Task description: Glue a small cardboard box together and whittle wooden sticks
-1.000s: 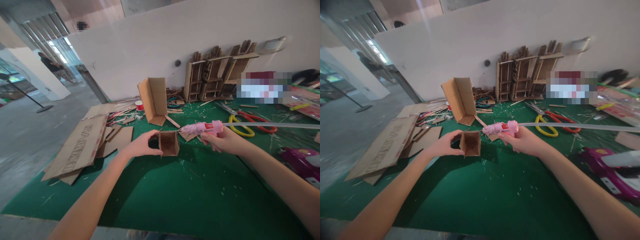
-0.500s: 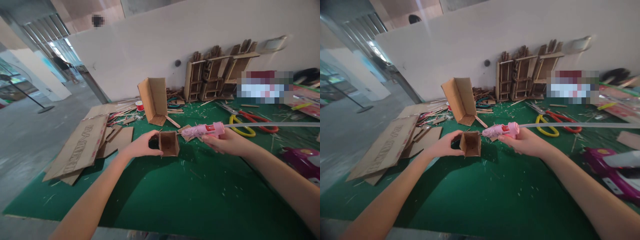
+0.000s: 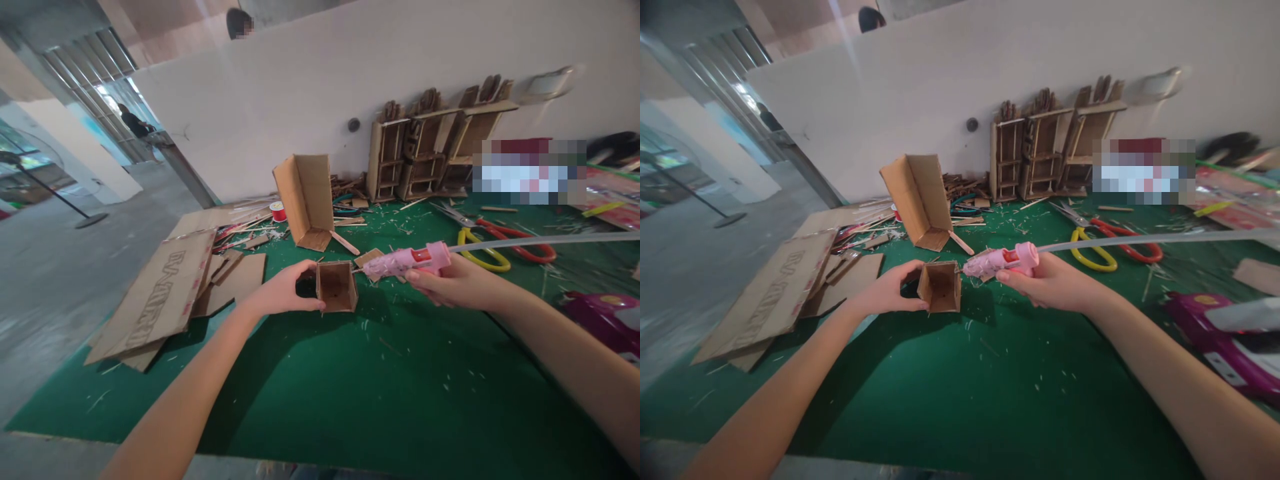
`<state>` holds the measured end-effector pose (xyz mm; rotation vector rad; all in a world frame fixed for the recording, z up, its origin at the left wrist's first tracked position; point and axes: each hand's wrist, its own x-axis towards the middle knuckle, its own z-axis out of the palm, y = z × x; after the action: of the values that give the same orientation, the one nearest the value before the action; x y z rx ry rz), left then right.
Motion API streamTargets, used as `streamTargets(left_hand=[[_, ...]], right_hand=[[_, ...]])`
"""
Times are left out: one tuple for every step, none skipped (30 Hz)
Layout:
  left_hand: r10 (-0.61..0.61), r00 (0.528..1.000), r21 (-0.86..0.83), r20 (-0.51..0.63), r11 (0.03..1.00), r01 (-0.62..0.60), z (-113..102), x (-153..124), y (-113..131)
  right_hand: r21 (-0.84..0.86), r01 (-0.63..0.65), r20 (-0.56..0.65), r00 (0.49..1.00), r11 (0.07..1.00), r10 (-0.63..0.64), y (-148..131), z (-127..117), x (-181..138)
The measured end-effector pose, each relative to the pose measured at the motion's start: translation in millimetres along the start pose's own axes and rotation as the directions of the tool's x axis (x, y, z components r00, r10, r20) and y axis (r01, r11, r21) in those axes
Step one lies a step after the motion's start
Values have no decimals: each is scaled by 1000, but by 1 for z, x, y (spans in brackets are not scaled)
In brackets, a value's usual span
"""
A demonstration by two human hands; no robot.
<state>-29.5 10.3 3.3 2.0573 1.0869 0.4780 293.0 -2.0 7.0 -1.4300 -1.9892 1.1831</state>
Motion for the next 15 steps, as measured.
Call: streamTargets(left_hand=[[0,1000,2,-1,1000,0,0,0,0],[-1,1000,4,-1,1000,1,0,0,1],[-2,1000,8,-1,1000,2,-1,-1,1],[-3,1000,12,-1,1000,3,-1,-1,1],[-5,1000,17,0,1000,5,-1,-1,1],[-7,1000,20,2,1000,7,-1,-1,1],[-7,1000,21,5,1000,7,-1,-1,0],[-7,1000,21,6,1000,7,-1,0,0],[-8,1000,21,8,1000,8,-1,0,-1],[-9,1000,20,9,1000,9,-1,0,-1],[-11,1000,17,12,1000,11,-1,0,-1],[-13,1000,14,16,1000,13,-1,0,-1],[-16,1000,12,20,1000,16,-1,0,-1],[-17,1000,12,21,1000,17,-1,0,-1],[-17,1000,14,20,1000,17,-1,0,-1]], right_hand=[[3,4,7,1000,1000,-4,0,0,0],[7,9,16,1000,1000,-9,-1,0,0],[14,17,23,1000,1000,-17,-1,0,-1],[23,27,34,999,999,-28,-2,0,-1],[32,38,42,998,999,-39,-3,0,-1],[39,47,44,998,998,-49,-4,0,-1],[38,51,39,998,998,-53,-5,0,-2],[32,49,31,998,998,-50,-7,0,-2],[19,42,27,999,999,-42,-9,-1,-3],[2,30,28,999,1000,-30,-11,-1,-3],[-15,19,35,999,1000,-18,-13,-2,-3],[-28,11,47,999,1000,-9,-14,-2,-4],[-34,6,57,998,999,-4,-16,-3,-4],[-32,4,60,998,999,-2,-17,-3,-5],[-27,2,58,998,1000,-1,-18,-3,-5]])
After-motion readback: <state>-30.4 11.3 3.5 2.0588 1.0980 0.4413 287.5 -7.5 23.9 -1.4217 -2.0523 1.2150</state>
